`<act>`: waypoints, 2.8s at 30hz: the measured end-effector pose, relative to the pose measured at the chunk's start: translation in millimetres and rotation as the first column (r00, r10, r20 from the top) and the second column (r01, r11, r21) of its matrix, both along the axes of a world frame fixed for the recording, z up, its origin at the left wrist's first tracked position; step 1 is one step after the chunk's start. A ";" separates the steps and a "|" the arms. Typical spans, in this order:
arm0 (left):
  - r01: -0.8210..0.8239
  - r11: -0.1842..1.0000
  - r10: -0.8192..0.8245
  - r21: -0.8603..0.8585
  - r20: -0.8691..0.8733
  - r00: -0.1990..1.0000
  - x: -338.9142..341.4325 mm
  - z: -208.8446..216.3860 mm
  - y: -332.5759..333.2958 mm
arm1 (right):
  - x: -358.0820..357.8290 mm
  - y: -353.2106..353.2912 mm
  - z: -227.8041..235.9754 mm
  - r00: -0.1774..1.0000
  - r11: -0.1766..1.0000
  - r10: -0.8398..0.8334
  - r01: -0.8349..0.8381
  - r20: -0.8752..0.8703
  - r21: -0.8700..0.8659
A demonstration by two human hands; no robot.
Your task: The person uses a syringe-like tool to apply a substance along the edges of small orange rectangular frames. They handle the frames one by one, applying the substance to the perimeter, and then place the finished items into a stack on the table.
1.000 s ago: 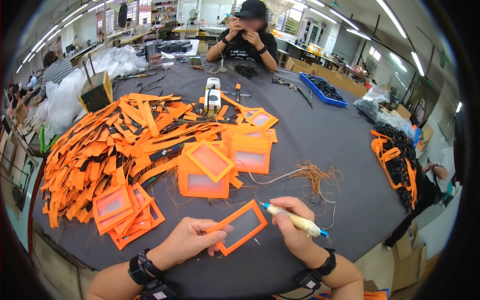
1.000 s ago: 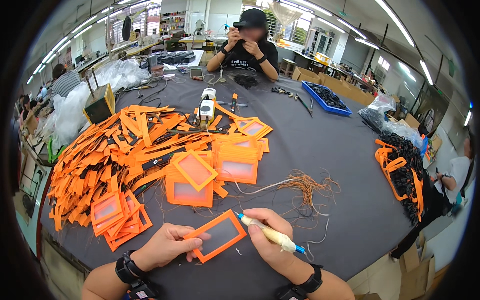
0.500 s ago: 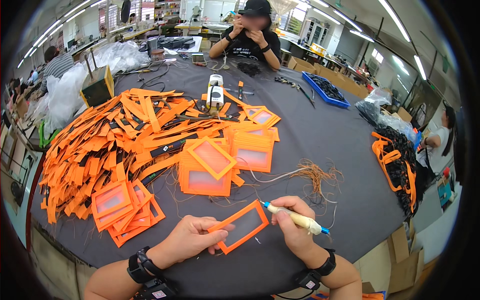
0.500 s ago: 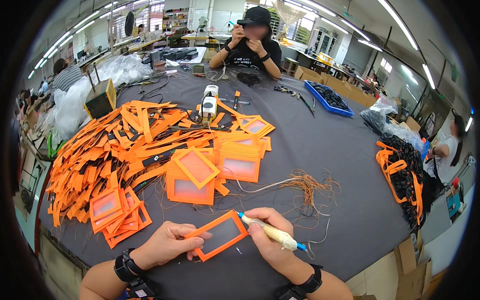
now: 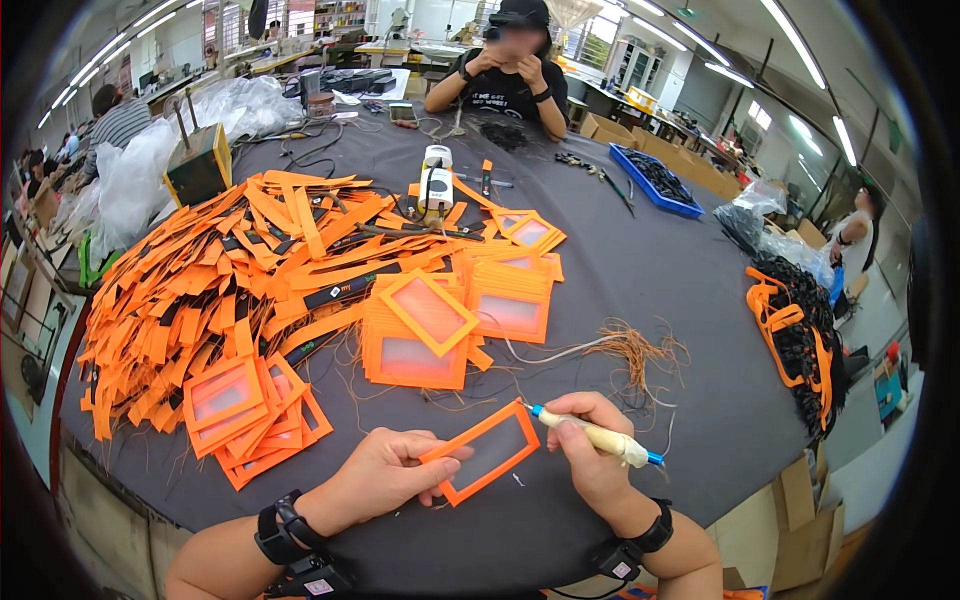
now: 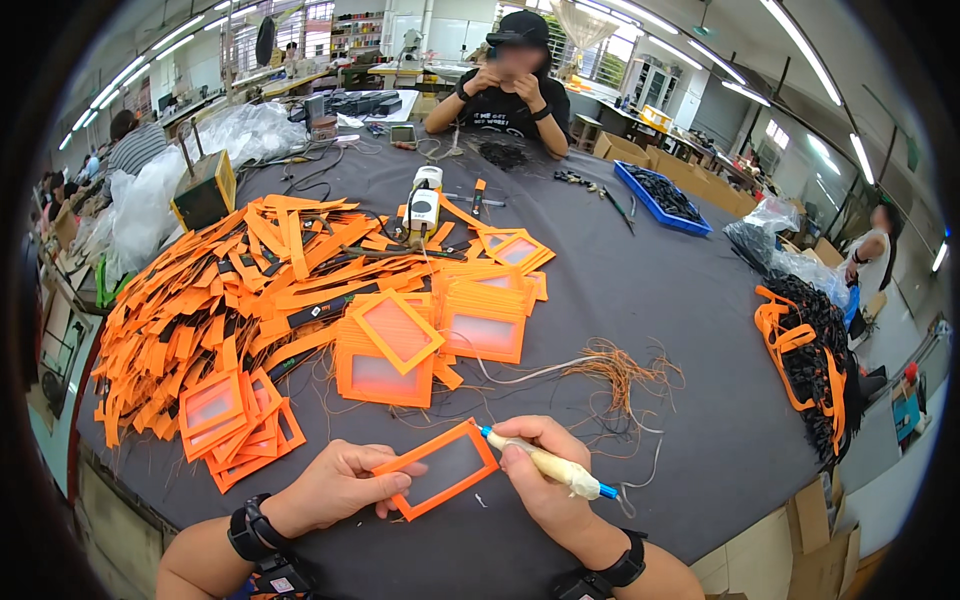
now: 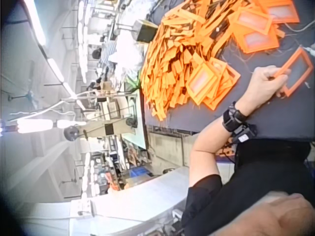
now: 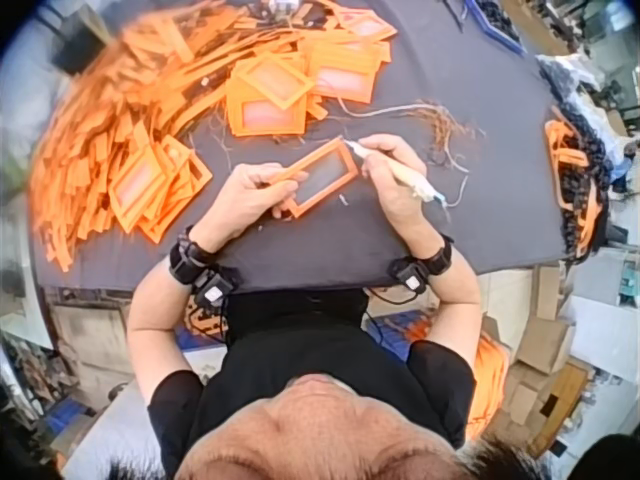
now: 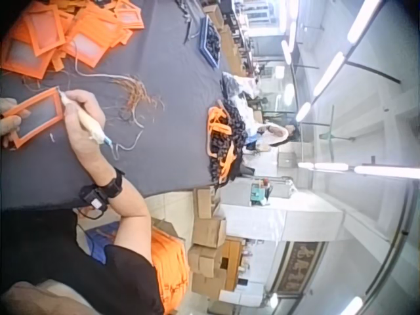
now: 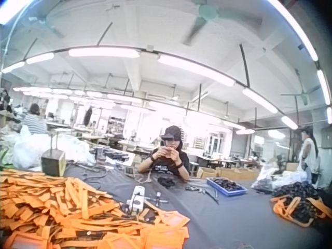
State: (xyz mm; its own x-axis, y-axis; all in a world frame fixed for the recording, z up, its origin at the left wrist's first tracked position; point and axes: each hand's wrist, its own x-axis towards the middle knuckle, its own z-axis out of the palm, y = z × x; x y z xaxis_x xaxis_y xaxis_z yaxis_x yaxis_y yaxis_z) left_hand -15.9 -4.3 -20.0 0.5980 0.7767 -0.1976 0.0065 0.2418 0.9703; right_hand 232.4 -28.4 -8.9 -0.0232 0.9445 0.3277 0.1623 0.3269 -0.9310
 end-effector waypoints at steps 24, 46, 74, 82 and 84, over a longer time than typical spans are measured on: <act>-0.040 0.990 0.034 -0.136 -0.041 0.999 4.8 4.3 -0.6 | -22.0 -6.1 6.4 0.938 0.889 0.161 -0.273 0.307 0.369; 0.037 0.979 -0.024 -0.200 0.069 0.997 2.7 -2.6 2.0 | -29.0 -3.1 2.2 0.882 0.885 0.267 -0.384 0.387 0.264; 0.060 0.988 -0.067 -0.144 -0.042 0.997 0.0 -0.6 5.3 | -20.8 3.9 10.7 0.872 0.900 -0.091 -0.135 0.481 0.414; -0.017 0.982 0.032 0.190 -0.074 0.997 -3.0 3.7 2.6 | -17.0 -0.6 16.2 0.862 0.984 0.045 -0.125 0.505 0.125; -0.012 0.816 0.124 0.578 -0.154 0.980 -3.5 5.4 0.0 | -13.4 2.1 12.8 0.878 0.956 0.009 -0.148 0.479 0.252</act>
State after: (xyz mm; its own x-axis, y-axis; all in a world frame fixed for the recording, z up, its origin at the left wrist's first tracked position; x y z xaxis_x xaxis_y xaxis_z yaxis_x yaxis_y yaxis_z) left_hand -19.5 -4.3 -14.5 0.5376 0.8194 0.1988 0.1951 -0.3503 0.9161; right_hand 219.0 -26.3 3.9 -0.3093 0.8072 0.5027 0.5185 0.5863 -0.6224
